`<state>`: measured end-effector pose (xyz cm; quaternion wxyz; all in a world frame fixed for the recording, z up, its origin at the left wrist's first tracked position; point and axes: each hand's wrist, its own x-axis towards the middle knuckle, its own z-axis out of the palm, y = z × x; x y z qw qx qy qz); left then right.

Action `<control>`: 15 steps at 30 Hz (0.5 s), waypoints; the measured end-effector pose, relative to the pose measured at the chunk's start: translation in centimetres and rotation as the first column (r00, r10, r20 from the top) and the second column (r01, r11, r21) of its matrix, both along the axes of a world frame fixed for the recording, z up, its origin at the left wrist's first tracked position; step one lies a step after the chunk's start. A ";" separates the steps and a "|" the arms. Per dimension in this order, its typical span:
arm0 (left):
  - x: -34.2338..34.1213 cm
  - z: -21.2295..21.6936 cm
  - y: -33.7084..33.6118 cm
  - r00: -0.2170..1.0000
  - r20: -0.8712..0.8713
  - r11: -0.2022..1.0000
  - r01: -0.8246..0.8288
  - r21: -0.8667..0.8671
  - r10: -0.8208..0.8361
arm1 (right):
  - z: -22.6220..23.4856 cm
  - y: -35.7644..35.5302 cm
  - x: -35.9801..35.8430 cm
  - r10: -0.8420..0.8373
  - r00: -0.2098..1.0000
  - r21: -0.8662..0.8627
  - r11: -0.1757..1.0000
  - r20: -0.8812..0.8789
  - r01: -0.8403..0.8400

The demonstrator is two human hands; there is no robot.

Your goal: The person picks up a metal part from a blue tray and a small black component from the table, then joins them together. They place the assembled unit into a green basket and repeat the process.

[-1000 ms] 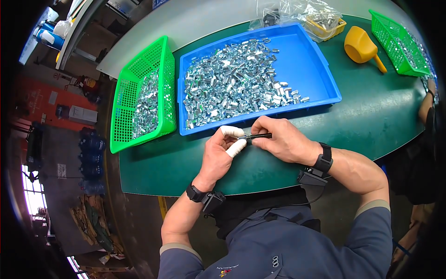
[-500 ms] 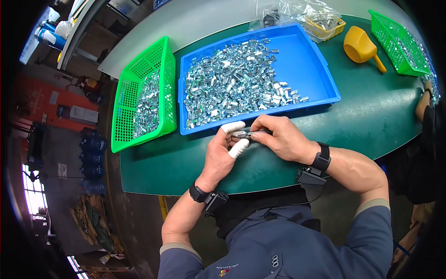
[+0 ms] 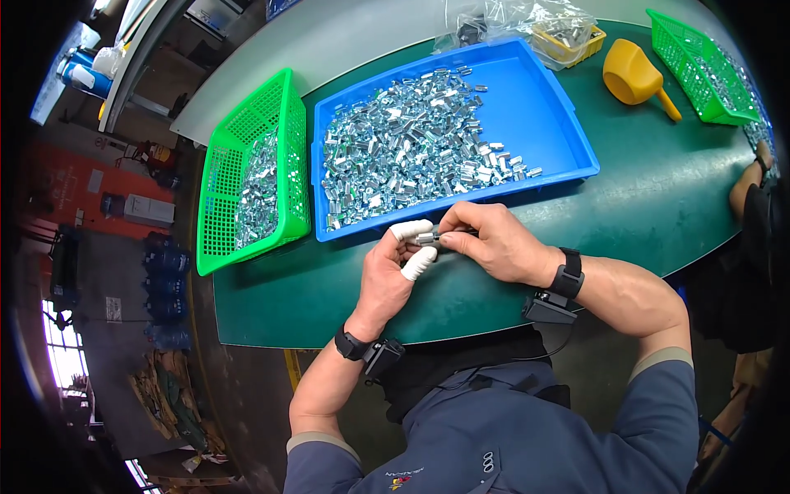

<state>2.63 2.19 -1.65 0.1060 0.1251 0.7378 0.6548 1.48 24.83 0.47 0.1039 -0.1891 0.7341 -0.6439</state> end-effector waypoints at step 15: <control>0.0 0.7 0.1 0.999 0.024 0.999 -0.021 -0.050 0.022 | 0.5 0.1 -0.1 -0.004 0.999 0.068 0.998 0.043 0.001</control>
